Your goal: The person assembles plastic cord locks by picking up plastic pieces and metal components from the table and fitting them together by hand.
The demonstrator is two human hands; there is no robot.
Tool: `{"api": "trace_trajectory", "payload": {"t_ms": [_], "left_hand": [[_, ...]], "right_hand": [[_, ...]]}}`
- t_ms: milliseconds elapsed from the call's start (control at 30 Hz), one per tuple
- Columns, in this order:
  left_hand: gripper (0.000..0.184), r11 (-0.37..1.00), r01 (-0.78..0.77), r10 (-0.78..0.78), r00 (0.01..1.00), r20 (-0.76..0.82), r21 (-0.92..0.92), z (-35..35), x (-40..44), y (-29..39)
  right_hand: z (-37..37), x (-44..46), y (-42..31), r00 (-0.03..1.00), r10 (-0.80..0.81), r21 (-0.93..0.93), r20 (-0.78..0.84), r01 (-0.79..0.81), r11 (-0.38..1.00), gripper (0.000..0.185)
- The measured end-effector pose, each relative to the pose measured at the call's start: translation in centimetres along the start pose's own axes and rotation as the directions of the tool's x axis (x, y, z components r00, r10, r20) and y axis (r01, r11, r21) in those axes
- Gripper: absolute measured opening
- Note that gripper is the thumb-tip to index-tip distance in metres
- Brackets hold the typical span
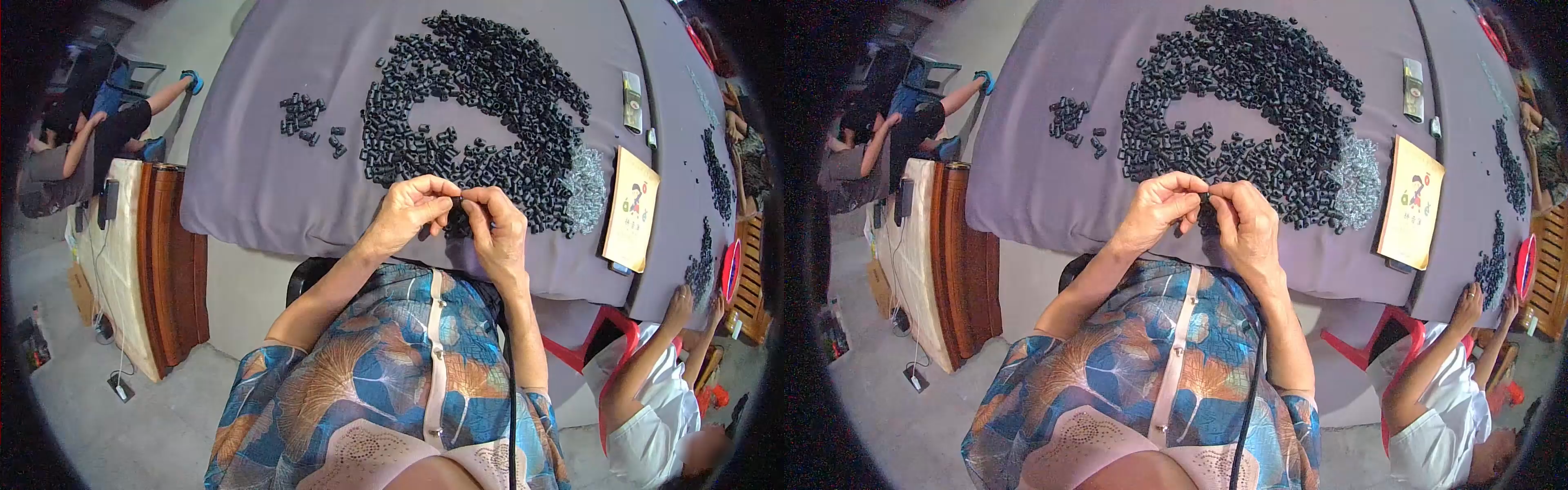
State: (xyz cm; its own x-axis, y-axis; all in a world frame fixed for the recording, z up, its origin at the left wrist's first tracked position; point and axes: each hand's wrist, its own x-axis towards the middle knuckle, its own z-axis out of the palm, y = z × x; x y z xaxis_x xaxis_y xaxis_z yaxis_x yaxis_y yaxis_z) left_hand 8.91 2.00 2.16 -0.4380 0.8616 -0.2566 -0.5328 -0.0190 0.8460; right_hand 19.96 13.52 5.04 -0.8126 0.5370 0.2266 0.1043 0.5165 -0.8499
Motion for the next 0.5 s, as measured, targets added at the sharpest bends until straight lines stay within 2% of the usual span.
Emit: {"api": "trace_trajectory", "payload": {"t_ms": [200,333,500], "left_hand": [[0.014,0.995,0.029,-0.029,1.0,0.007,-0.095,-0.43,0.1,-0.62],[0.013,0.991,0.038,-0.038,0.999,0.003,-0.129,-0.54,0.04,-0.73],[0.014,0.999,0.012,-0.011,1.0,0.028,-0.033,-0.23,-0.19,-0.41]], "right_hand": [[0.03,-0.25,0.13,1.0,-0.017,-0.009,0.018,0.017,1.0,0.009],[0.06,-0.28,-0.07,0.999,0.026,-0.004,0.033,-0.026,1.0,0.008],[0.08,-0.3,-0.19,0.998,0.055,0.017,0.009,-0.055,0.998,0.007]]}}
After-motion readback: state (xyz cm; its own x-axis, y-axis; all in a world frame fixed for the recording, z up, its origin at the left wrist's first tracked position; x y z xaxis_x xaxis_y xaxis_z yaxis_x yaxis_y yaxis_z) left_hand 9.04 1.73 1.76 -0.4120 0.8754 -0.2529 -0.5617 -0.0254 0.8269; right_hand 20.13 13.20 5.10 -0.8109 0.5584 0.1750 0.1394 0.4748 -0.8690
